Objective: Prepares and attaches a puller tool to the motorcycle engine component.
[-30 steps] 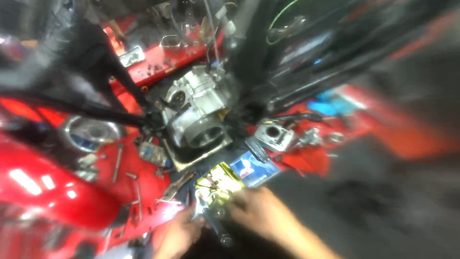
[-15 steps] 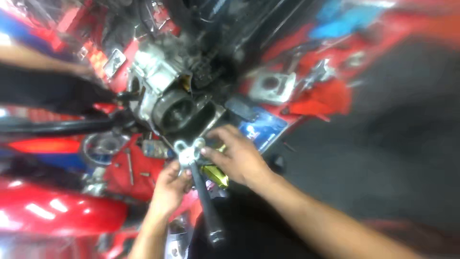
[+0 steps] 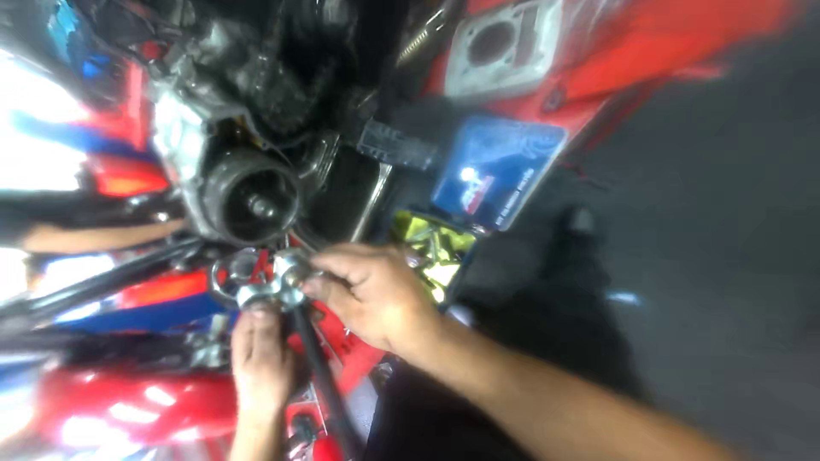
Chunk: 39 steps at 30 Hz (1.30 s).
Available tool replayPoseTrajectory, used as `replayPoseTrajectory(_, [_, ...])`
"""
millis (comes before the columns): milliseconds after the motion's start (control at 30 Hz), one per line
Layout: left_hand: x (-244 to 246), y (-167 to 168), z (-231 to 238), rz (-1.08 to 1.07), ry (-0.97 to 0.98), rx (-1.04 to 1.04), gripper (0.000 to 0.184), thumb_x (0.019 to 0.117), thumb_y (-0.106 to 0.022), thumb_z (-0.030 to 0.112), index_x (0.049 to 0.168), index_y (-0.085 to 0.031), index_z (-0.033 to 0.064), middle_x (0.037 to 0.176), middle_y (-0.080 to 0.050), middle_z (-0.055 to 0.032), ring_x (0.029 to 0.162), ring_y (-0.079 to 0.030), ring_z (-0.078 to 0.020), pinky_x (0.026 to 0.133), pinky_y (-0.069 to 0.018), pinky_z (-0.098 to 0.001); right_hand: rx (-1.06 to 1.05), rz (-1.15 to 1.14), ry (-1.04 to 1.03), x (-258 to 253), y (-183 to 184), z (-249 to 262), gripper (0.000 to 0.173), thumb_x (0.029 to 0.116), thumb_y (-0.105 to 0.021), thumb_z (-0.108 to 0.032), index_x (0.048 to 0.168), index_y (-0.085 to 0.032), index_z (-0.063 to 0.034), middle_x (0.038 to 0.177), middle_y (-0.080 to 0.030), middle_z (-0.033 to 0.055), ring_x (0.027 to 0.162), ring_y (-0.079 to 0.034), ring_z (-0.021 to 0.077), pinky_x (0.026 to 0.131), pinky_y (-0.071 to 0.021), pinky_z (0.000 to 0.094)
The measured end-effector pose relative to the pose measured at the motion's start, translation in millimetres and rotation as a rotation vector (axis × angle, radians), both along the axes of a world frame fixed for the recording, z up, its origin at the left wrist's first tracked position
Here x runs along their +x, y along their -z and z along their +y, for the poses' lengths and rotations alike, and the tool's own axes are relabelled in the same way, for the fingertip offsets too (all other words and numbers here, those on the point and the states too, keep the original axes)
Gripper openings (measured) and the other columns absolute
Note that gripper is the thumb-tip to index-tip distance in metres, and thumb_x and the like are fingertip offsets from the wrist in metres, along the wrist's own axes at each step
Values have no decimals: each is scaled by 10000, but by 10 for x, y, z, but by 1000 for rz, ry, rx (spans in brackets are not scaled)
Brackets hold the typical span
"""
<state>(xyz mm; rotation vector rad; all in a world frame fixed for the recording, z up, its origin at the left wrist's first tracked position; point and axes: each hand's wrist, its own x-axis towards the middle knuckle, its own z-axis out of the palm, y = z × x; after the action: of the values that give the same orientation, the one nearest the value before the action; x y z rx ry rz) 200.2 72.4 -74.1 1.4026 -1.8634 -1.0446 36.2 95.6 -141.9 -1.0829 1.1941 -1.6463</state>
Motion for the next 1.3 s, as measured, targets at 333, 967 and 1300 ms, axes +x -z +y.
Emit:
replayPoseTrajectory(333, [-283,230,-292,-64,55,-554,215,1065,-561,356,1060,-685,182,922,-694,116,809,-677,-12,736,-602,-215,165,-603,-240,-103,130,-144,351,1000,-662,-106,1351,-653,-114,1042,-763,58,809,-750,174,708,-662,357])
replayPoseTrajectory(967, [-192,308,-469,72,32,-373,481,915,-755,464,1277,-660,162,1077,-731,26,889,-713,-80,779,-623,-257,30,-651,-286,-106,293,-608,268,925,-733,-30,1190,-709,-63,963,-753,56,793,-729,132,750,-644,289])
replayPoseTrajectory(1300, [-147,311,-553,-231,-22,-506,372,1085,-462,452,1133,-641,129,895,-686,58,772,-678,-32,706,-610,-228,85,-558,-236,101,411,-726,266,939,-751,-114,1202,-716,-118,949,-766,11,784,-738,120,750,-651,295])
